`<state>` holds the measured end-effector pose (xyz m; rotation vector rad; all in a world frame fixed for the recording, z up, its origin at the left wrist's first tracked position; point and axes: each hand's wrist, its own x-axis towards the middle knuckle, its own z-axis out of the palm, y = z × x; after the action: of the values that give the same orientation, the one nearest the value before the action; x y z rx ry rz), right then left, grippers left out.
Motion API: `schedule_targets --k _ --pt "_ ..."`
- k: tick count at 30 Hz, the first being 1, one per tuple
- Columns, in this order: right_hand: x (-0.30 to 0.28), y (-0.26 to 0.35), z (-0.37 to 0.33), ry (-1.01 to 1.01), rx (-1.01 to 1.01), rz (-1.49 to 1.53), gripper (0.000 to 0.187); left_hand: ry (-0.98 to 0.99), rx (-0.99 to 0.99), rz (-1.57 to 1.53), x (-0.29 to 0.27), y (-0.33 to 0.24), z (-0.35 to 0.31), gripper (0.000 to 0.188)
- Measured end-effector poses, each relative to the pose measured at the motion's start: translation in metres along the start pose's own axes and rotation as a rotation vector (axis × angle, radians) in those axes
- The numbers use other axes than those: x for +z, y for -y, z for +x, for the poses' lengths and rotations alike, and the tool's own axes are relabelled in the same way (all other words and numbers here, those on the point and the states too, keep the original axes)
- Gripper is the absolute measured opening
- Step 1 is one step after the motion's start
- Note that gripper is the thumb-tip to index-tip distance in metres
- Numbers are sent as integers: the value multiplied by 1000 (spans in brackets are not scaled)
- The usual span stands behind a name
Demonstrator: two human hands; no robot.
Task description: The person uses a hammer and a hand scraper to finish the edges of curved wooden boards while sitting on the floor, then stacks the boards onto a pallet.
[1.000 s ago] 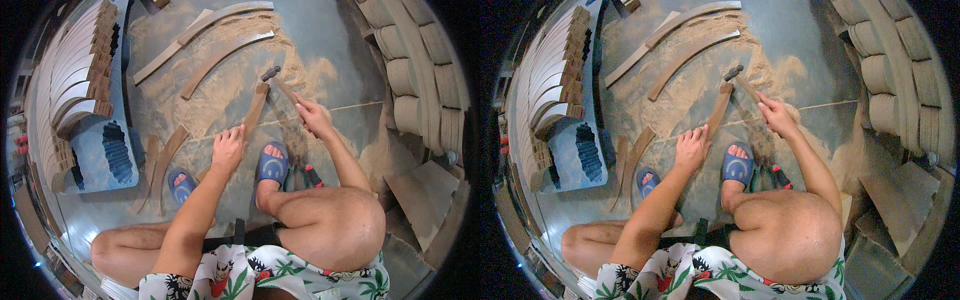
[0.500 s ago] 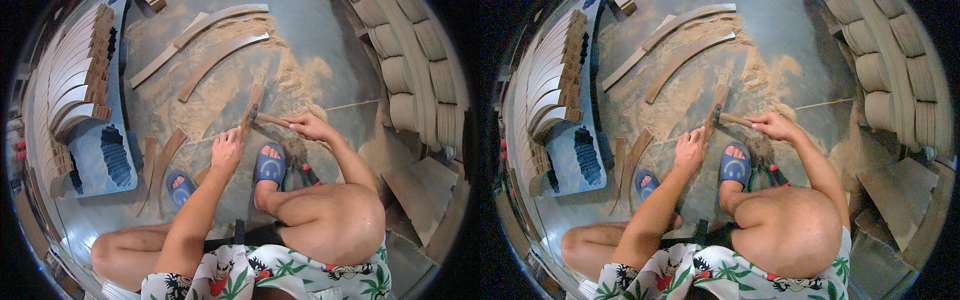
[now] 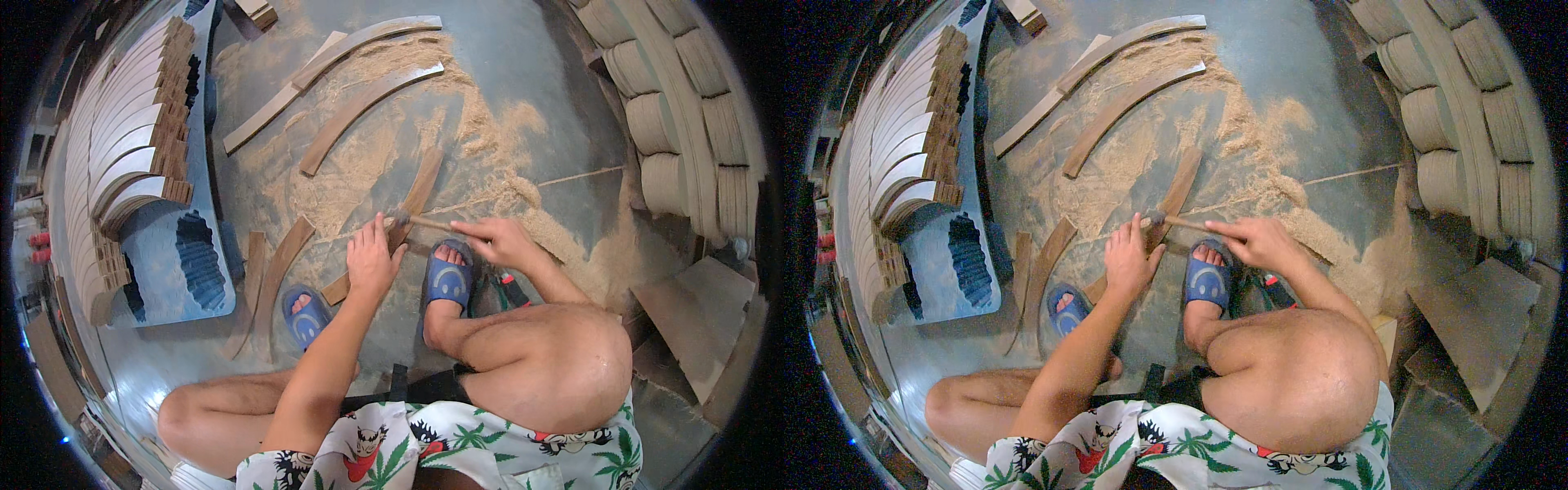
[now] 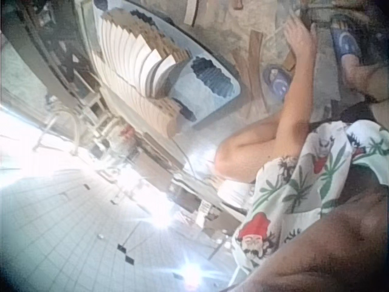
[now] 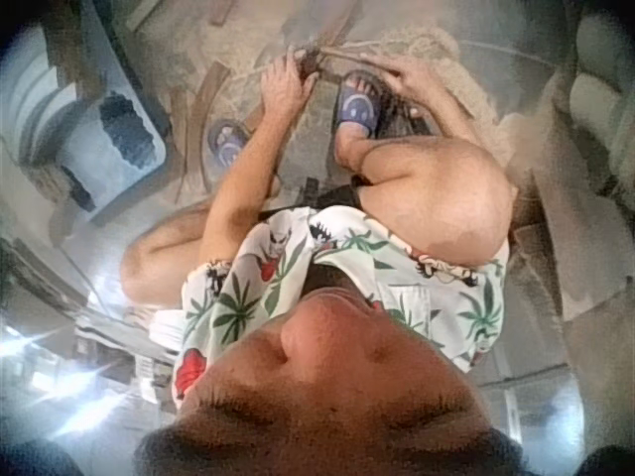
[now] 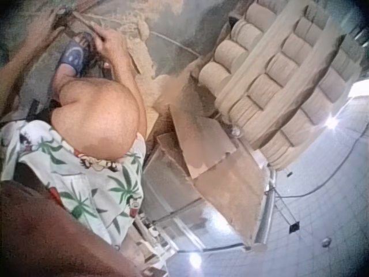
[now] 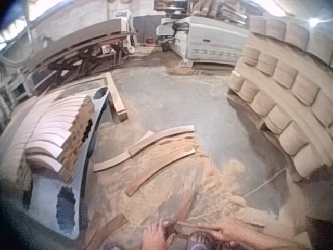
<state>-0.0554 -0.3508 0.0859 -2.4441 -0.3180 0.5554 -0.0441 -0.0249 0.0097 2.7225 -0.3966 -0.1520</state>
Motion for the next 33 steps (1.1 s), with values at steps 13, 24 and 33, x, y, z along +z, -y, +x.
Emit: schedule_targets --k 13,24,33 --pt "-15 -50 32 -628 271 -223 65 -45 36 -106 6 12 -3 50" --pt "15 -24 11 -543 215 -164 62 -71 58 -100 10 16 -4 51" --pt "-14 -10 0 -410 368 564 50 9 -90 -176 -9 0 2 69"
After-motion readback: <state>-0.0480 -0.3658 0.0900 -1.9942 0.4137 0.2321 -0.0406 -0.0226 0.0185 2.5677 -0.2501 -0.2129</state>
